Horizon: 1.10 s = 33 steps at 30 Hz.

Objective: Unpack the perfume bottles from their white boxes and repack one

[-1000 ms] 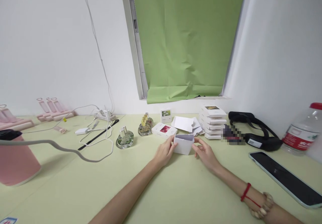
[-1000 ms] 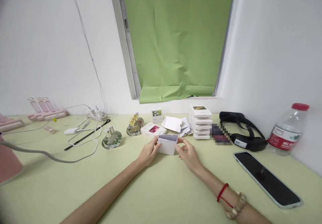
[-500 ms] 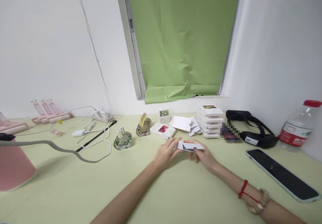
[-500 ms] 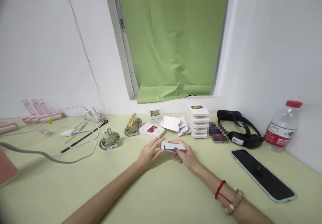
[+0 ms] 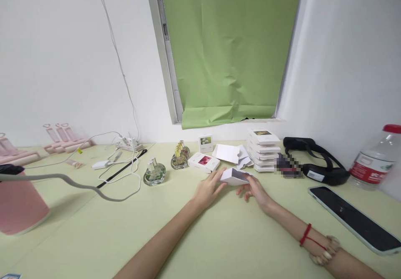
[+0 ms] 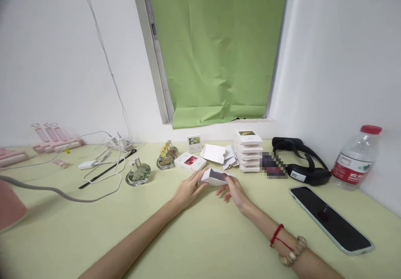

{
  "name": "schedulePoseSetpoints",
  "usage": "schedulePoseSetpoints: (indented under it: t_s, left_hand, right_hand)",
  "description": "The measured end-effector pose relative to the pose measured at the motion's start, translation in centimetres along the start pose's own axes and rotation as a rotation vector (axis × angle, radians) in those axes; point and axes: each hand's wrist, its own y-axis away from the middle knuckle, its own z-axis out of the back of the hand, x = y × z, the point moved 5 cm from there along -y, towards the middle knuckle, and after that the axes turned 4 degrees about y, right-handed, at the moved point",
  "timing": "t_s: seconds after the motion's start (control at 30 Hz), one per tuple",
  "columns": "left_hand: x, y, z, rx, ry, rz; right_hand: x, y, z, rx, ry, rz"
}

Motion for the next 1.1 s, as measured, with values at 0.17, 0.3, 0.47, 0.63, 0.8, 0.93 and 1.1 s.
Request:
schedulePoseSetpoints:
  t_s: [0.17,0.3,0.47,0.63,0.8,0.93,1.1]
  left_hand:
    - [0.3,-0.1,-0.1,-0.011,-0.013,0.008]
    - [0.1,-0.1,-0.1,-0.019,-0.033,-0.01]
    - [-0.2,0.0,-0.2,-0.001,-0.118,-0.089]
    - [0.0,0.2,-0.5,-0.074,-0.164,-0.169]
    - [-0.1,0.2,-0.8,-0.03,-0.149,-0.21]
    - [-1.0,0.1,-1.0,0.062,-0.125,-0.3]
    - [1.5,-0.5,-0.1,-0.041,-0.141,-0.049]
  right_hand:
    - [0.5,0.5,-0.3,0.059,-0.031,-0.003]
    - [2.0,1.6,-0.8,0.075,0.003,0.117]
    - [2.7,2.0,-0.8,-0.016,0.057,0.171]
    - [2.6,1.7,-0.5,-0.085,0.041,0.151]
    - [2.2,1.5,0.2,-0.188,0.008,0.102]
    - [1.5,1.0,0.9,-0.225,-0.039,0.015]
    - [0.9,0.6,1.5,-0.209,-0.13,-0.076]
